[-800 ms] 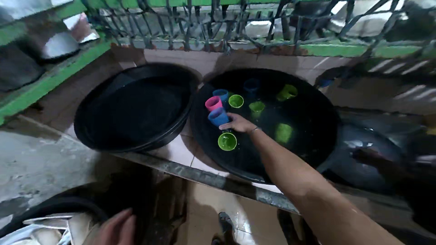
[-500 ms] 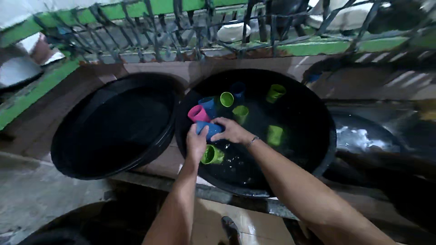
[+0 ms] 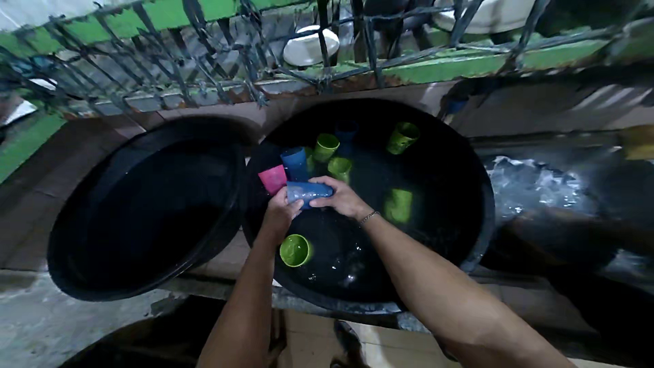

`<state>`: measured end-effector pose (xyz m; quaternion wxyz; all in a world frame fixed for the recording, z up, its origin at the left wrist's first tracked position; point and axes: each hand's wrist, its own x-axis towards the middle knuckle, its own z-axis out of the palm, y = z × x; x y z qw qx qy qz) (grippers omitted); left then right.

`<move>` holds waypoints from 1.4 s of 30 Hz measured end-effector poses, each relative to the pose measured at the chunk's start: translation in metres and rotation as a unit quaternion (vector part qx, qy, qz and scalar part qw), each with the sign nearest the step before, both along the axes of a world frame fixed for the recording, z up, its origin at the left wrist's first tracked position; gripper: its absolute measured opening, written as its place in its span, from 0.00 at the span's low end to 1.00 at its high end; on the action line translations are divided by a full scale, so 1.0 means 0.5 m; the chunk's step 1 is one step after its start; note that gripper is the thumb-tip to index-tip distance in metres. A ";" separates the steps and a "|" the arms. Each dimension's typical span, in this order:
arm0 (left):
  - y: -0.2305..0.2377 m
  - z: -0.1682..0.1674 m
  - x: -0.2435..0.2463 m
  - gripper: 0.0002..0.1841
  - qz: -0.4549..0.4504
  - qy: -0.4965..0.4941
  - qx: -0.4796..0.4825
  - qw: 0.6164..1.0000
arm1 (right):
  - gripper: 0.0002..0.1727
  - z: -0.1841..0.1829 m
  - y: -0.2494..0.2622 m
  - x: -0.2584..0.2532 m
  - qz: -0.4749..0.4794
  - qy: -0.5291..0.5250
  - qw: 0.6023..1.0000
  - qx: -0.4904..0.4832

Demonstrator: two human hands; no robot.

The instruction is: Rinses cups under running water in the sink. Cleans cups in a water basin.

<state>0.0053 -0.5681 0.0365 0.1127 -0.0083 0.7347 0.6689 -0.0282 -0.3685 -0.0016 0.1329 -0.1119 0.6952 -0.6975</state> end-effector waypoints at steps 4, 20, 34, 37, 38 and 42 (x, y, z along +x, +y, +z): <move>-0.007 -0.007 -0.017 0.22 -0.034 0.007 -0.016 0.999 | 0.27 -0.013 -0.009 -0.007 -0.022 -0.032 0.999 -0.027; -0.007 -0.017 -0.003 0.22 -0.027 0.089 -0.125 0.988 | 0.28 0.020 -0.011 -0.008 0.008 0.026 0.998 -0.060; 0.030 -0.011 0.002 0.18 -0.040 0.062 -0.133 0.988 | 0.17 -0.002 -0.049 -0.030 -0.176 0.048 0.981 0.059; 0.030 -0.009 -0.003 0.19 -0.055 0.031 -0.146 0.987 | 0.22 -0.002 -0.039 -0.030 -0.200 -0.073 0.975 0.059; 0.029 -0.011 -0.004 0.19 -0.063 0.025 -0.158 0.985 | 0.24 -0.001 -0.034 -0.026 -0.210 -0.106 0.969 0.069; 0.025 -0.025 -0.009 0.17 -0.071 0.025 -0.196 0.978 | 0.27 -0.007 -0.002 -0.014 -0.250 -0.127 0.939 0.200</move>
